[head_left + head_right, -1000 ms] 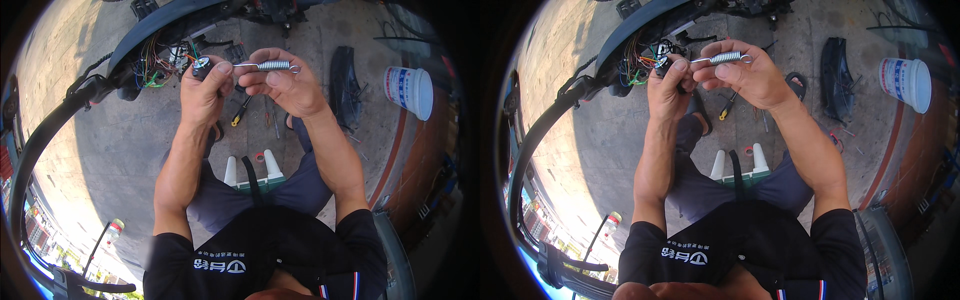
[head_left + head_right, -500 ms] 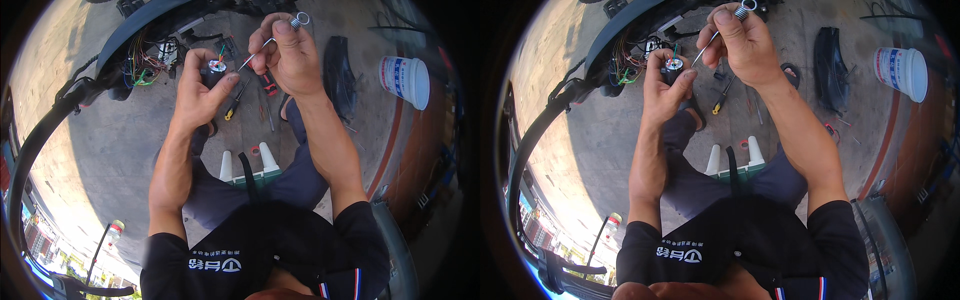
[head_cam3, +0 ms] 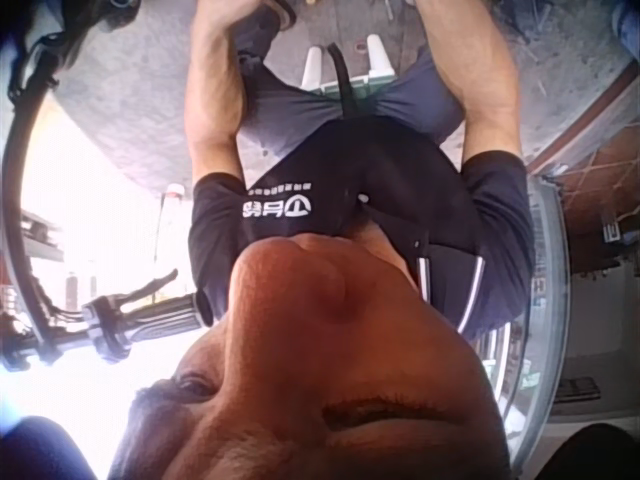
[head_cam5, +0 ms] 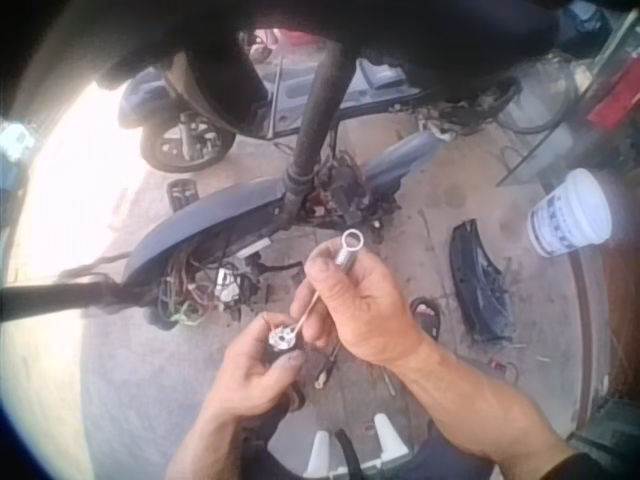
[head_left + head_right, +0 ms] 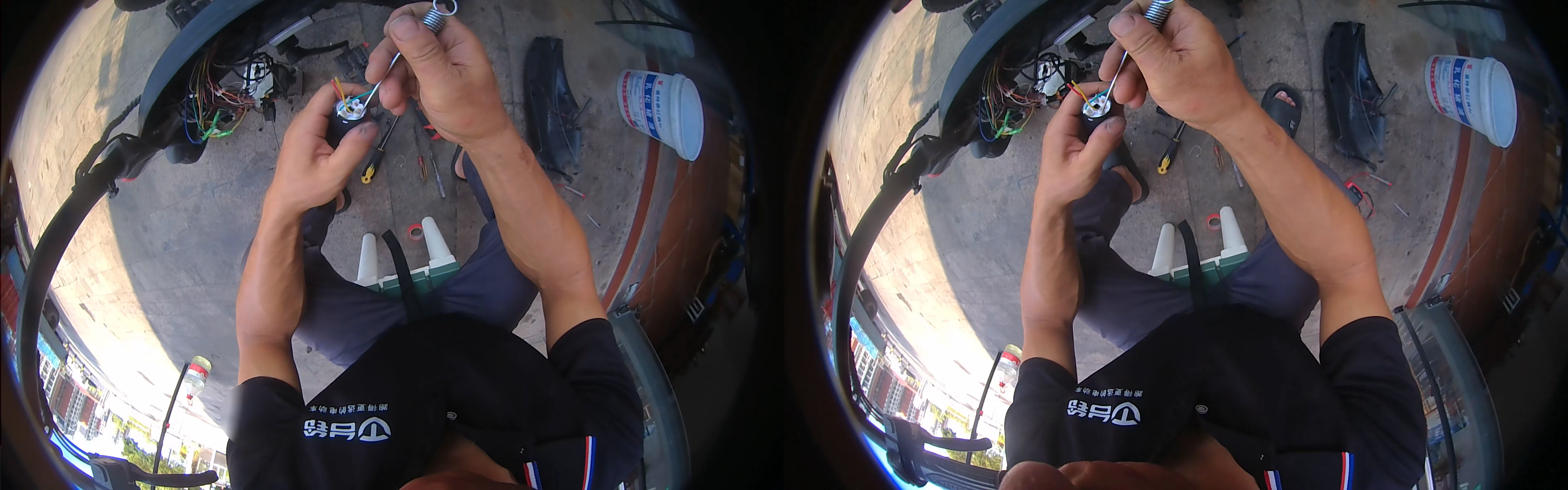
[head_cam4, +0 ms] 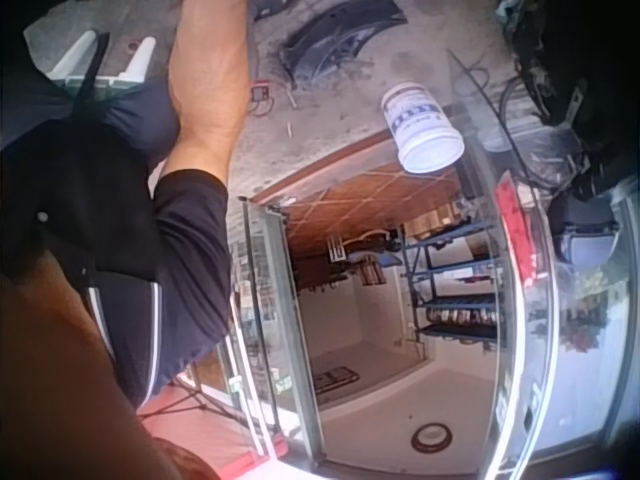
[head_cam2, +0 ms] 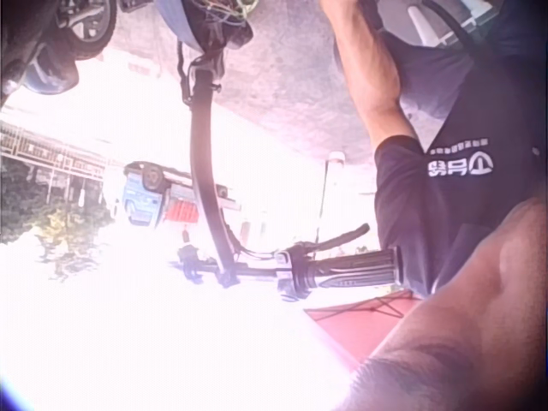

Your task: The person sits on a small stool and uses a screwdriver to tighten the terminals of a small electrical connector. They repeatedly adjust the wires and the connector housing while seated.

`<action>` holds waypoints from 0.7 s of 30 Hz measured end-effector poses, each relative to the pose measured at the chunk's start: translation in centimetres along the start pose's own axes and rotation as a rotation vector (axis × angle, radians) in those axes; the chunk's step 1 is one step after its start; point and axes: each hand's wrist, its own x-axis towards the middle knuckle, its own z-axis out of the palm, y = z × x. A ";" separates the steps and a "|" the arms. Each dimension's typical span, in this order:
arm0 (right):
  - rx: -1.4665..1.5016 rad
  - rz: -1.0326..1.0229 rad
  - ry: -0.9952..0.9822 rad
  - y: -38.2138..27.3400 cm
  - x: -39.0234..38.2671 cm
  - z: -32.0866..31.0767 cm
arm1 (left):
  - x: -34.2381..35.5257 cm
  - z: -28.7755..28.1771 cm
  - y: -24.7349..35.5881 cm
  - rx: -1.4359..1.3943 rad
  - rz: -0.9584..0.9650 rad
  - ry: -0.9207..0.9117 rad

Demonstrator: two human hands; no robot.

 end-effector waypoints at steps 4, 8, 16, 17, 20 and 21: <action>-0.020 0.007 0.007 0.1 -0.1 -0.2 | 0.0 0.4 0.1 0.060 0.000 0.036; -0.033 0.032 -0.017 0.2 -0.1 -0.5 | 0.2 0.6 0.1 0.149 -0.026 0.061; 0.072 0.116 0.019 0.3 -0.1 -0.4 | 0.6 1.0 0.1 0.335 0.119 0.120; 0.081 0.136 0.032 0.2 -0.2 -0.4 | 0.7 1.0 0.1 0.367 0.171 0.140; 0.104 0.160 0.048 0.2 -0.3 -0.5 | 1.0 1.0 -0.1 0.417 0.195 0.175; 0.093 0.153 0.035 0.2 -0.2 -0.5 | 1.0 1.0 -0.1 0.447 0.198 0.182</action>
